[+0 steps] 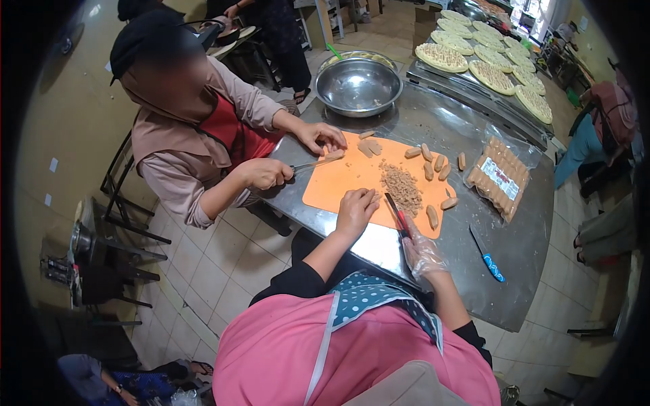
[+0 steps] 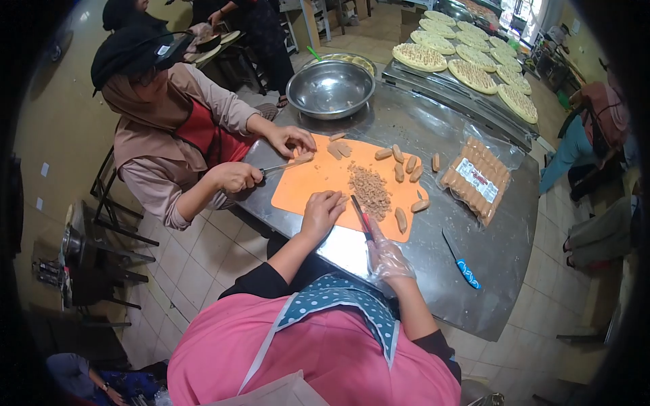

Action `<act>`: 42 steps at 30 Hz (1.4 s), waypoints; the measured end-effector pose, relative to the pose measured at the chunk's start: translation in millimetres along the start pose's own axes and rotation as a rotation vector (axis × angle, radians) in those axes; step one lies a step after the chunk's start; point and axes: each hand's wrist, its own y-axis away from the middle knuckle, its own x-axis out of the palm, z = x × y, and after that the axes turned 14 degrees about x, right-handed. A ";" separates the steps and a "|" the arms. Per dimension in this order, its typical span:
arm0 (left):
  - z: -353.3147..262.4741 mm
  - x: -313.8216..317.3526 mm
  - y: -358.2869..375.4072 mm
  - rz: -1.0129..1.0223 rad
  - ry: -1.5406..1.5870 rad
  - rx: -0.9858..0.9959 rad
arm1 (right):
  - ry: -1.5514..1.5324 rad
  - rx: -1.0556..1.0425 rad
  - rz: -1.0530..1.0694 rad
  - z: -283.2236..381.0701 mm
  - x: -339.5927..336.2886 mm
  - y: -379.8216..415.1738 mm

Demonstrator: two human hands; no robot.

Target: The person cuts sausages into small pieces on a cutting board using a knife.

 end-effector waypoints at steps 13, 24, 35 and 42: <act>-0.6 -7.9 7.0 0.081 0.013 -0.005 | 0.262 0.011 -0.088 26.9 19.5 -7.6; 2.3 -9.4 -0.4 0.030 0.016 0.097 | 0.281 0.025 -0.096 25.1 19.7 -7.2; -3.4 -0.1 -6.1 -0.036 -0.065 0.101 | 0.325 -0.008 -0.114 27.5 21.4 -11.2; -8.2 1.0 -8.5 -0.066 -0.109 0.071 | 0.355 -0.035 -0.101 30.5 22.4 -12.2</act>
